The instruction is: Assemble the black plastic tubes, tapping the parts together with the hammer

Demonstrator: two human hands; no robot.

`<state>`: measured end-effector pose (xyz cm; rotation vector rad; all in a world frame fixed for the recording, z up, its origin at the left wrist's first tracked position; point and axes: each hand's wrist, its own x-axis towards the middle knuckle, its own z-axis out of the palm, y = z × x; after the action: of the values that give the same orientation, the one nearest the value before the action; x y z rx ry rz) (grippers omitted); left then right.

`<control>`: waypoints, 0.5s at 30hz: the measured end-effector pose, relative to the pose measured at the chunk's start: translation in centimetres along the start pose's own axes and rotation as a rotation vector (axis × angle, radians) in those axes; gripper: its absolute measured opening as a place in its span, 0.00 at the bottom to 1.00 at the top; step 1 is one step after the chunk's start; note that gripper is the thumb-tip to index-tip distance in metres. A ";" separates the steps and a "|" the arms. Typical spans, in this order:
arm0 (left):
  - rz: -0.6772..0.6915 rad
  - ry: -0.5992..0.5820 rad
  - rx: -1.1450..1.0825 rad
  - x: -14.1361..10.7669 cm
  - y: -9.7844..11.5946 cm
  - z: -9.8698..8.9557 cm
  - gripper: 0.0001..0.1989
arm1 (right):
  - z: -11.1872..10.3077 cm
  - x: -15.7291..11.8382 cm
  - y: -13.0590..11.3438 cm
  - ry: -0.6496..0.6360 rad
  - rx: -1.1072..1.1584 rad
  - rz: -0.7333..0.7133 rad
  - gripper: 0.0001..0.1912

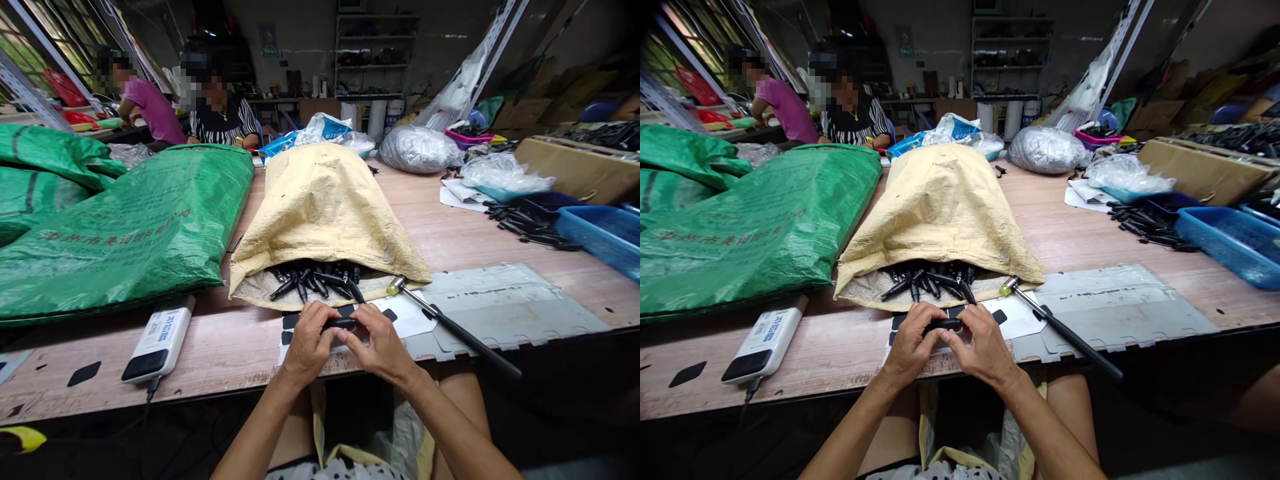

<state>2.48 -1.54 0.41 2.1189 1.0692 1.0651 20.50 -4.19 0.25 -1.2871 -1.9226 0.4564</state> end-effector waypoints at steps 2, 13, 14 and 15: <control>-0.001 0.006 0.006 -0.1 0.0 0.1 0.06 | 0.0 0.0 0.1 -0.003 0.001 0.002 0.10; -0.043 -0.029 0.018 -0.5 -0.1 0.6 0.10 | 0.1 0.2 0.1 -0.024 0.007 0.029 0.11; -0.035 -0.032 0.015 -0.5 -0.1 0.6 0.10 | 0.1 0.2 0.1 -0.017 0.006 0.018 0.10; -0.020 -0.035 0.015 -0.5 -0.1 0.6 0.10 | 0.1 0.2 0.1 -0.011 0.002 0.005 0.09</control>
<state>2.71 -1.94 -0.19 2.1263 1.0833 1.0095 20.52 -3.98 0.19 -1.2910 -1.9286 0.4684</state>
